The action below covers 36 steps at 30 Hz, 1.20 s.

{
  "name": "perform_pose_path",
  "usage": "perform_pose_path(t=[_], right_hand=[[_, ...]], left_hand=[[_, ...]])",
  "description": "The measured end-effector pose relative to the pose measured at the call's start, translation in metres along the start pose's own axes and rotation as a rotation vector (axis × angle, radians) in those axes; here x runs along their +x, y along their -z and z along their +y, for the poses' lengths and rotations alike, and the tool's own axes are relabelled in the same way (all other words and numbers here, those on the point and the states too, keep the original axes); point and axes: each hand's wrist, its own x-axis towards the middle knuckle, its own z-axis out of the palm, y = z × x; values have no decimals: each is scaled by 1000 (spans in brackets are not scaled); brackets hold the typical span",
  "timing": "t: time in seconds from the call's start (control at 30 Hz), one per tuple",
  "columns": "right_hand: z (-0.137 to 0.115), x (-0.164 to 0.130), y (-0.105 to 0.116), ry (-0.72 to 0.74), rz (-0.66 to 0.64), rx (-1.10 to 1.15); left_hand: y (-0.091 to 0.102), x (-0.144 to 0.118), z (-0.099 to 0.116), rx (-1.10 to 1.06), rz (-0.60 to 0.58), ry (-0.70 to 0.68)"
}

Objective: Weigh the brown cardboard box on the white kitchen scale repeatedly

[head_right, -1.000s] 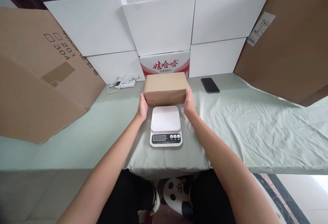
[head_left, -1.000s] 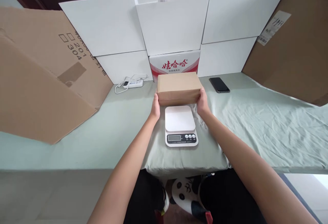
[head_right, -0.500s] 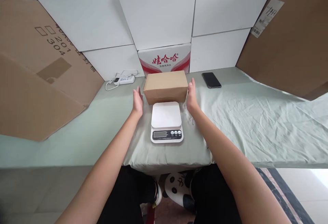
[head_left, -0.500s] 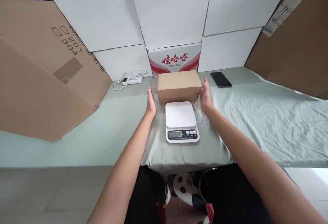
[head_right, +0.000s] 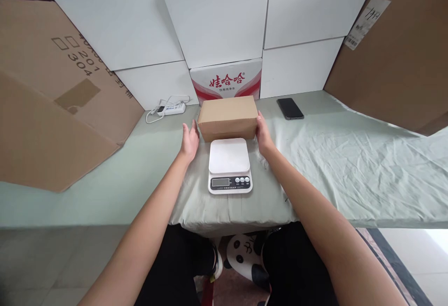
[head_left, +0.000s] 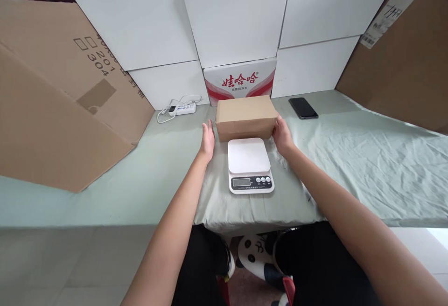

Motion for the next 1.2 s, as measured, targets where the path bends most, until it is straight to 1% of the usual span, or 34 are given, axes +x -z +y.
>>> perform_pose_path(t=[0.07,0.13,0.2,0.33,0.63,0.87,1.1,1.2], right_hand=[[2,0,-3,25,-19,-1],[6,0,-6,16,10,-13],[9,0,-7,2,44,-29],[12,-1,-9,-2,61,-27],[9,-4,-10,-27,80,-45],[5,-7,-13,2,54,-62],[5,-8,-12,-41,57,-53],[5,-9,-12,-31,55,-43]], left_hand=[[-6,-2,1,-34,-70,-20],[-11,-5,1,-55,-118,-50],[-14,-6,0,-66,-140,-76],[-15,-5,-3,-87,-131,-88],[-16,-4,-3,-62,-113,-88],[-16,-3,-5,-38,-89,-85],[-17,-5,-2,-26,-79,-74],[-18,-6,-1,-17,-94,-83]])
